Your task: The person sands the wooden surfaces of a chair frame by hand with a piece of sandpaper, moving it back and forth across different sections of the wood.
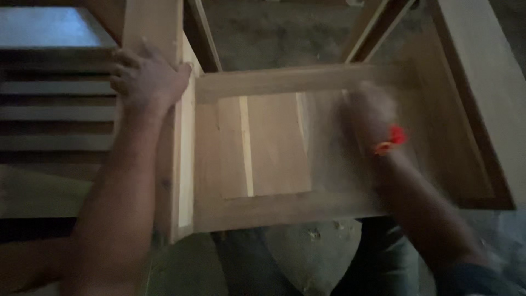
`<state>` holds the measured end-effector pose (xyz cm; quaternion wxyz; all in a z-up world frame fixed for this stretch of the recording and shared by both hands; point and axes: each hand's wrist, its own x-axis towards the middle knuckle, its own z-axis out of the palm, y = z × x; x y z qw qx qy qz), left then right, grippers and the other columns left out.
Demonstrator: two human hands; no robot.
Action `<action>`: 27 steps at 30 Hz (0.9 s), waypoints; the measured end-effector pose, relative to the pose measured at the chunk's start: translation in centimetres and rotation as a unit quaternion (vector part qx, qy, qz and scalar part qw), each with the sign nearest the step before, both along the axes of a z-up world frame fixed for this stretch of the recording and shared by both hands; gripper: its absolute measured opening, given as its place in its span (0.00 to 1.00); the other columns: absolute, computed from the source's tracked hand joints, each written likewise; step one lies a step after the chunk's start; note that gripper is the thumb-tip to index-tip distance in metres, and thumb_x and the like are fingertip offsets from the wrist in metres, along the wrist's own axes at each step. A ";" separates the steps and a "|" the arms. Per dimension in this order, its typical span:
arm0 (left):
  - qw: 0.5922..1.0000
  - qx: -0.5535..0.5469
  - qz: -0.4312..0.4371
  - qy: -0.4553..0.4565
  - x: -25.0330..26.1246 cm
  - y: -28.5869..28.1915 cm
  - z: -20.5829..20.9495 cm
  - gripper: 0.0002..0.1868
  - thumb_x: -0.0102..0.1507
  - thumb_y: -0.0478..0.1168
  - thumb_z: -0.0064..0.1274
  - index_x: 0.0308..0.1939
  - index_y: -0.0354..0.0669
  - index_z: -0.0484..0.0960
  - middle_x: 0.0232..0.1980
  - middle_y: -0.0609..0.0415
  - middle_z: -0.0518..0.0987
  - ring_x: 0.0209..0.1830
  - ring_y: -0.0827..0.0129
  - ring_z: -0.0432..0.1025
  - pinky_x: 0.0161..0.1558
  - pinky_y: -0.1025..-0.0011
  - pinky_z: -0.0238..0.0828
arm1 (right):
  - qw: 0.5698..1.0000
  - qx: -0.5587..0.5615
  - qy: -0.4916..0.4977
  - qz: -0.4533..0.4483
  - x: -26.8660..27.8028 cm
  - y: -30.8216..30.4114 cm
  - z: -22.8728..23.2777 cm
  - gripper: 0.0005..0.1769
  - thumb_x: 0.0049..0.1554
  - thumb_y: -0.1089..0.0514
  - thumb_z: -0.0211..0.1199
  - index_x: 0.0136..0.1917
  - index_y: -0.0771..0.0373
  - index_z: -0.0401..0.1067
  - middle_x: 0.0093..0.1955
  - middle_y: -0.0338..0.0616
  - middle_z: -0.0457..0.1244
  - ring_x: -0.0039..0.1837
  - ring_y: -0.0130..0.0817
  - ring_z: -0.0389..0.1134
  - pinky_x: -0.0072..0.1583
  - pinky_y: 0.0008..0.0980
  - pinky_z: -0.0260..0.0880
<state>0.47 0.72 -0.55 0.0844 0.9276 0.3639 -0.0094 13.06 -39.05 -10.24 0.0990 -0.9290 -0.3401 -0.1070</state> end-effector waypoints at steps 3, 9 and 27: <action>1.000 0.006 -0.008 0.004 -0.1 -0.1 0.4 0.56 0.66 0.74 0.42 0.83 0.42 0.40 0.80 0.19 0.39 0.78 0.20 0.42 0.75 0.36 0.42 | 1.000 -0.002 0.000 0.000 -0.4 1.1 0.2 0.13 0.70 0.56 0.52 0.60 0.61 0.75 0.56 0.52 0.68 0.51 0.40 0.71 0.51 0.41 0.75; 1.000 -0.001 -0.014 -0.005 -0.6 -0.1 0.4 0.56 0.66 0.75 0.43 0.83 0.43 0.40 0.80 0.18 0.38 0.79 0.21 0.42 0.74 0.35 0.44 | 0.998 0.003 -0.069 0.000 0.9 -1.5 0.2 0.13 0.70 0.56 0.52 0.60 0.62 0.75 0.56 0.52 0.68 0.52 0.40 0.71 0.52 0.41 0.75; 1.000 -0.006 -0.006 0.027 -0.5 -0.6 0.9 0.54 0.67 0.74 0.41 0.83 0.46 0.40 0.81 0.22 0.38 0.79 0.22 0.41 0.76 0.37 0.41 | 0.998 -0.036 -0.040 0.028 -0.5 4.1 -1.3 0.13 0.71 0.56 0.51 0.60 0.62 0.74 0.57 0.52 0.69 0.53 0.39 0.72 0.53 0.41 0.76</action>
